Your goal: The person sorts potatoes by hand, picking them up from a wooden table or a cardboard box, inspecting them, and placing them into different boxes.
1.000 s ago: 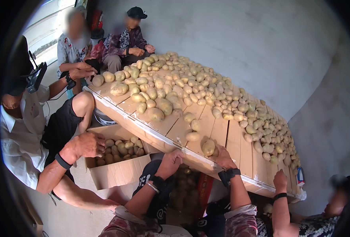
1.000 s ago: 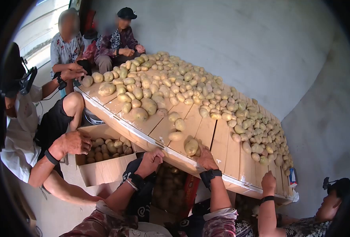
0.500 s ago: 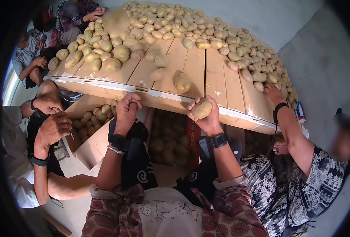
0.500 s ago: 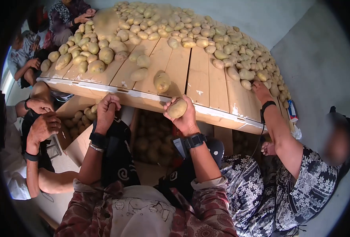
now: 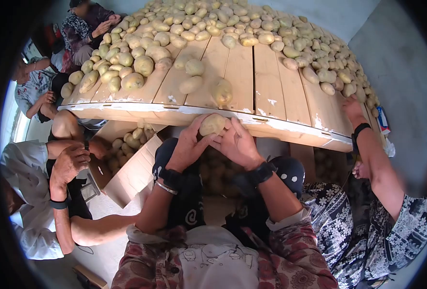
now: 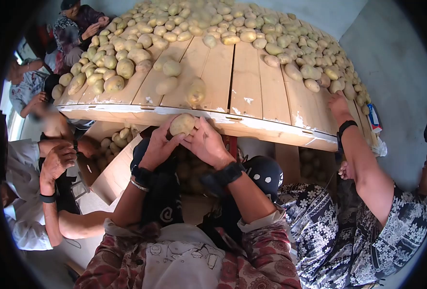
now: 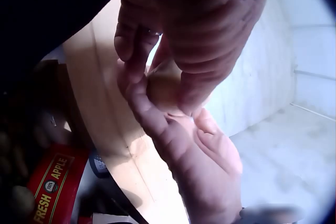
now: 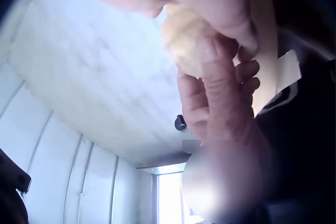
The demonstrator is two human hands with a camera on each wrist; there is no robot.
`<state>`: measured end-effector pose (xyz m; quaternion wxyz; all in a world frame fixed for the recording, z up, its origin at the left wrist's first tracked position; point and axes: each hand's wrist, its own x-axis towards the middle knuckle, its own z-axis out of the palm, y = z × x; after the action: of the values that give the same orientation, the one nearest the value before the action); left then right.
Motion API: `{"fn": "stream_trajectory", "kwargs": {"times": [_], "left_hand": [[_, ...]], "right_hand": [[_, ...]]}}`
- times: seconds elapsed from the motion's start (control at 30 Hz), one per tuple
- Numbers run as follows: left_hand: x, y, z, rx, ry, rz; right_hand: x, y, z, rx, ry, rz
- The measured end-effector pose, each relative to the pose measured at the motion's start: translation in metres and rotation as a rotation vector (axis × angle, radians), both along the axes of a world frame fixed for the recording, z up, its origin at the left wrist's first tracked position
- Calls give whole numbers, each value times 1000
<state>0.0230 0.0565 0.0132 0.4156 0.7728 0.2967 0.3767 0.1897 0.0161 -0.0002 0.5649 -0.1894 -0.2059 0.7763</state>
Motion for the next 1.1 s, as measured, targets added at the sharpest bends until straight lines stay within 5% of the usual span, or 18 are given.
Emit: {"fn": "stream_trajectory", "kwargs": {"times": [0.2, 0.47, 0.53, 0.57, 0.63, 0.7, 0.77, 0.83, 0.87, 0.9, 0.97, 1.03, 1.1], "left_hand": [[-16, -2, 8, -340, -155, 26], [-32, 6, -1, -179, -65, 152], [-45, 12, -7, -528, -295, 160], [-55, 8, -1, -561, -644, 172], [-121, 18, 26, -557, -959, 287], [-202, 6, 55, -309, -1082, 583], [-302, -22, 79, -316, -814, 364], [-282, -28, 98, -46, -901, 630], [-228, -37, 117, -112, -802, 618], [-242, -26, 116, -513, -584, 574], [-144, -23, 92, -367, -767, 663], [-92, -11, 54, -462, -670, 482], [-55, -22, 32, -304, -154, 361]], "right_hand": [[-3, 0, 2, 13, -125, 114], [-9, 4, 6, 115, -360, 175], [-4, 0, 15, 145, -494, 189], [-3, -4, 20, 121, -474, 208], [3, 0, 0, 57, -361, 87], [11, 2, -3, 21, -338, -56], [22, 6, 0, 96, -274, -140], [33, 8, 10, 121, -143, -287], [41, 12, 7, 111, -136, -357], [49, 13, 8, 112, -152, -440], [61, 16, 10, 0, -233, -615], [67, 20, 5, 6, -420, -729], [69, 33, 4, 47, -518, -730]]}}
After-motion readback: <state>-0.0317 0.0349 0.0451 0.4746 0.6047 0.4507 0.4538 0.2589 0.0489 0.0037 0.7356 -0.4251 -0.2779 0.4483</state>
